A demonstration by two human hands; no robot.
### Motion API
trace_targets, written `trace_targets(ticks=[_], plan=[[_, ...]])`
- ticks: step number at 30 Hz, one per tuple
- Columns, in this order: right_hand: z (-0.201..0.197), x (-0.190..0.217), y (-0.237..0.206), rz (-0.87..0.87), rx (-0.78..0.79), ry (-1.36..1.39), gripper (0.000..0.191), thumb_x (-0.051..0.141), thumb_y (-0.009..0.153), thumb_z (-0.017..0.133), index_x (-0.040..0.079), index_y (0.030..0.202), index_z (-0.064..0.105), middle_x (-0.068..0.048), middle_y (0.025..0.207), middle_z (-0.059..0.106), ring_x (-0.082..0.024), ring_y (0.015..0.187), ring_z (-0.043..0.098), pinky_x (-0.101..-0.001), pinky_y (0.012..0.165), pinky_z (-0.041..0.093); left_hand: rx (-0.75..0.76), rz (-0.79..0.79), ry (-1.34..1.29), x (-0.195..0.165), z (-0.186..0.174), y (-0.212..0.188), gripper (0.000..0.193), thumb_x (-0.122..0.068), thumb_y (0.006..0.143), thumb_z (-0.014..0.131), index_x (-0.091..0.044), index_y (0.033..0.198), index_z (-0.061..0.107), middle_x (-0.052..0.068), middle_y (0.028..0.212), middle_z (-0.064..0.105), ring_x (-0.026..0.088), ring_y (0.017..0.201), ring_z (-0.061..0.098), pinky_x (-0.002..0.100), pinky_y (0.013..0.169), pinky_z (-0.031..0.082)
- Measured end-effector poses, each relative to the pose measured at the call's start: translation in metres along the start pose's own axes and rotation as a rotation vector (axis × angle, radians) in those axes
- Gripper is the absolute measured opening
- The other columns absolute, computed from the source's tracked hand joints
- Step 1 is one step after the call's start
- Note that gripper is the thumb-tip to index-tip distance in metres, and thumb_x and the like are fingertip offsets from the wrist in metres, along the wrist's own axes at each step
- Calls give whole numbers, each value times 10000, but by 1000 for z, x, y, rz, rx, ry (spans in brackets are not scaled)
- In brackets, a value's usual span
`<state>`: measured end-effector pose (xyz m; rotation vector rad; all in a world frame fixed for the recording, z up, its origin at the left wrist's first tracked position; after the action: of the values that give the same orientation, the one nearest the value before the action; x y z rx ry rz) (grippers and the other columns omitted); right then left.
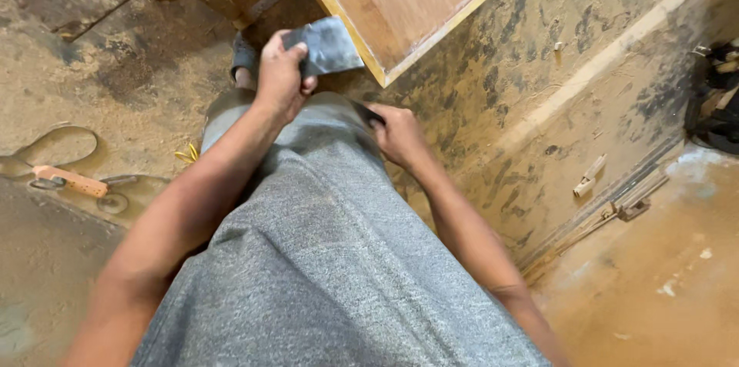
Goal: The person holds pieces of sandpaper and sands the edges and frame of wooden panels, working along the front edge, then around the corners and sides of the boards. They reposition around the panels, fold and refold the sandpaper sheets between passes, and continue sanding different edge sections.
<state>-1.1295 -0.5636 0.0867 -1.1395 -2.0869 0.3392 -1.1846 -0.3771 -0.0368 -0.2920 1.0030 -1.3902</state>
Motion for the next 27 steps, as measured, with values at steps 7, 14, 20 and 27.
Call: trace_targets(ticks=[7,14,20,27], plan=[[-52,-60,44,-214,-82,-411,460,5,885,616,220,1272,741,-72,1247,730,-271,1098,703,-414,893,588,28,202,259,-16,4,-23,107,-21,1052,505,-60,1148,528,29,920,623,80,602,548,233,429,428],[-30,-88,76,-742,-138,-698,344,31,988,599,139,1281,745,-62,1351,705,-259,1195,673,-407,969,572,-44,272,206,10,-9,-56,125,-37,1062,501,-66,1181,525,26,957,611,73,650,564,223,443,439],[-34,-102,42,-828,-26,-641,335,116,891,622,75,1203,739,-48,1244,728,-280,1171,643,-410,985,536,-160,311,152,35,-20,-70,138,-46,1052,513,-82,1186,520,22,959,620,73,644,568,224,425,440],[-42,-121,28,-869,142,-755,323,135,893,603,107,1186,736,-29,1215,735,-239,1164,660,-401,965,540,-179,342,137,64,-7,-75,151,-46,1048,511,-92,1191,512,16,962,631,72,646,584,219,416,441]])
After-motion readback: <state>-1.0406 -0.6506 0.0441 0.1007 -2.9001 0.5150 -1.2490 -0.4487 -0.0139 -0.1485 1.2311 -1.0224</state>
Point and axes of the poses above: each hand's wrist, its own y-axis towards the middle knuckle, its own z-axis out of the palm, x = y × z, the point moved 6 cm from there along y, towards the middle knuckle
